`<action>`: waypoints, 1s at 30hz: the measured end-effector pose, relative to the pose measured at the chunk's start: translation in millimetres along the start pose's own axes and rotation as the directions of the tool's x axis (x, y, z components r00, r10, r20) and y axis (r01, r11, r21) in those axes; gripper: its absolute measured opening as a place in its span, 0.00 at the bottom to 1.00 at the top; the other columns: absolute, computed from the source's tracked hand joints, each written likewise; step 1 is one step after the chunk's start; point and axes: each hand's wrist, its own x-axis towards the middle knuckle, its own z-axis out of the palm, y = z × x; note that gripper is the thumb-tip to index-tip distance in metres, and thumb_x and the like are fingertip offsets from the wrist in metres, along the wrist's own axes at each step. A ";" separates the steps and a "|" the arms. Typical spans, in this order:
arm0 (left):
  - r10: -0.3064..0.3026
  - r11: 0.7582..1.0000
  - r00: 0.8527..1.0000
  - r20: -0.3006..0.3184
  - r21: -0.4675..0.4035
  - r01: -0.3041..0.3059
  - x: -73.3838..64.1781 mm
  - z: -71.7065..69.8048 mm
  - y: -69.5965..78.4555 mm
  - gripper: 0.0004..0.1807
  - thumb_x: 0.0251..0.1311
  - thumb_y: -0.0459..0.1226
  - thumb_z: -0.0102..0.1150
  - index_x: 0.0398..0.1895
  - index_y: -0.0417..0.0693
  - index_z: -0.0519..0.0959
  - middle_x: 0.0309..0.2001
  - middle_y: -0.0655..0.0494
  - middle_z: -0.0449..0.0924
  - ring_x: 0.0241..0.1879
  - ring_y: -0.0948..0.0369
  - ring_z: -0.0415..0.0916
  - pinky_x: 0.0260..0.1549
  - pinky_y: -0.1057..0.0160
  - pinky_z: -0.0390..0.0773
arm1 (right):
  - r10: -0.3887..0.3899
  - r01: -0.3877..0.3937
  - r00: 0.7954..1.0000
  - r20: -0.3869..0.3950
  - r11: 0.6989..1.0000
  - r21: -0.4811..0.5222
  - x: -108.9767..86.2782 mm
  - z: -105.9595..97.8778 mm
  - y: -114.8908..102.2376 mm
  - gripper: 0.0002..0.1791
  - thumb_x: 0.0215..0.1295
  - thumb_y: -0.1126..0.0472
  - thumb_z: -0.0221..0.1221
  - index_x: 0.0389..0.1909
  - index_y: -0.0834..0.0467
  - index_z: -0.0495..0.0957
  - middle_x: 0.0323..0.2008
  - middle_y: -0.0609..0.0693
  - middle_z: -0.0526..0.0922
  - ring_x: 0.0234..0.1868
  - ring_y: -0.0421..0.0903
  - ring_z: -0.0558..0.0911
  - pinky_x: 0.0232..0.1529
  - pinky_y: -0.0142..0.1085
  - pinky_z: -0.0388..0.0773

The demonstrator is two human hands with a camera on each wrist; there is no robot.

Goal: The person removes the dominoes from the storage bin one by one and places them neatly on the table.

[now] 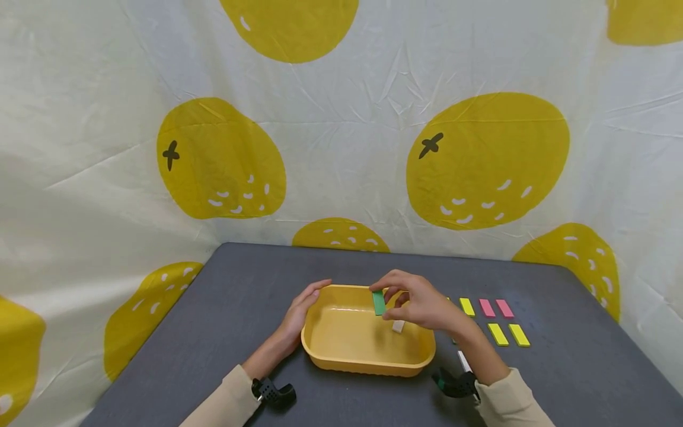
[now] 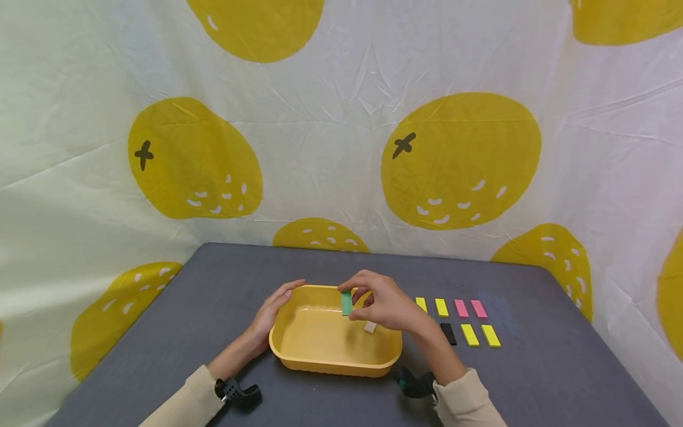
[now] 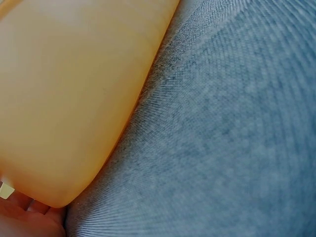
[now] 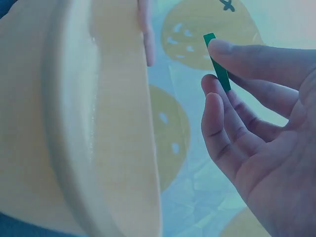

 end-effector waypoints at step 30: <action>-0.010 1.000 1.000 0.000 -0.016 0.010 0.3 -1.6 -3.3 0.27 0.83 0.45 0.36 0.78 0.47 0.65 0.75 0.47 0.67 0.71 0.49 0.70 0.68 0.51 0.73 | -0.029 0.029 0.999 0.031 0.999 -0.023 -98.9 -67.3 38.4 0.23 0.64 0.65 0.69 0.60 0.58 0.79 0.52 0.51 0.81 0.40 0.44 0.82 0.35 0.35 0.83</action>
